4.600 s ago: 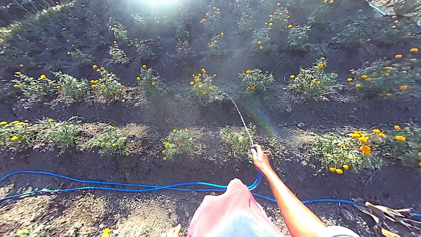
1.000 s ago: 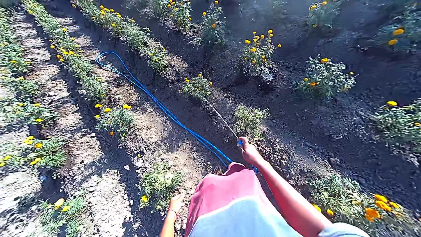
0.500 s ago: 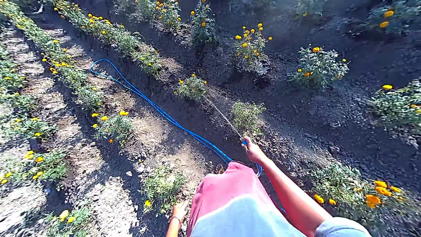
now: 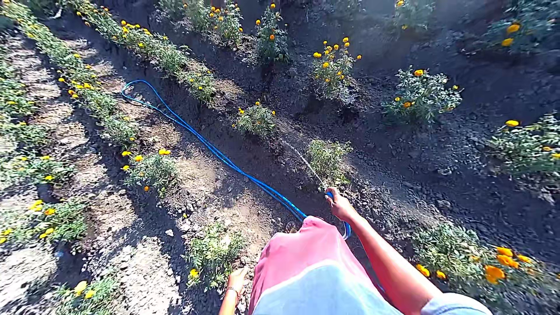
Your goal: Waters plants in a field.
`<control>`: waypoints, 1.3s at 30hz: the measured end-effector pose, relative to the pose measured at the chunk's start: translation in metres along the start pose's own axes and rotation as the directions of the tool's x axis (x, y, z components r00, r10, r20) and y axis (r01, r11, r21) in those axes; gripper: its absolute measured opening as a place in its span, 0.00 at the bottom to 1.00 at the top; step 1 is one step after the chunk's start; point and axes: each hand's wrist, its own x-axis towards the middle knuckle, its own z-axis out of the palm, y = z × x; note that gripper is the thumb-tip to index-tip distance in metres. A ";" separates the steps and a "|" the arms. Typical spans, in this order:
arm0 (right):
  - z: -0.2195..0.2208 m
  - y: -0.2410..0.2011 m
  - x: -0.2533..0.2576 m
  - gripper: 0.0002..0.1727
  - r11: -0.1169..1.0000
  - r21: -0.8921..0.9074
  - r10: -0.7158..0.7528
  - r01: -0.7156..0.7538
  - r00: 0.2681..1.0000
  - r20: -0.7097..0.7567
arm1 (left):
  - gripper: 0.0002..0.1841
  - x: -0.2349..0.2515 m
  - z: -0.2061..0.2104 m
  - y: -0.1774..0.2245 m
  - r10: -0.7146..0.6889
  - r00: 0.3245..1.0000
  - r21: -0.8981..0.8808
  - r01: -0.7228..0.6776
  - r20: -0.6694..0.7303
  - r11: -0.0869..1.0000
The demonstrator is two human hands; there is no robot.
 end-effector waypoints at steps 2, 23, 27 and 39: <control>0.000 -0.001 -0.001 0.24 1.000 -0.004 -0.003 0.003 1.000 -0.005 | 0.19 -0.003 -0.001 0.003 0.006 1.000 -0.002 -0.006 0.006 1.000; 0.004 -0.003 -0.004 0.24 0.999 0.003 -0.039 0.039 0.999 -0.025 | 0.19 0.012 -0.003 0.005 0.005 1.000 0.005 -0.005 0.009 1.000; 0.004 -0.005 -0.004 0.24 0.999 0.011 -0.047 0.047 0.998 -0.032 | 0.19 0.013 -0.003 0.006 -0.008 1.000 -0.024 0.008 -0.001 1.000; 0.010 -0.002 0.001 0.24 0.999 -0.014 -0.033 0.033 0.999 -0.004 | 0.19 0.017 -0.003 -0.002 0.000 1.000 -0.039 0.000 0.003 0.999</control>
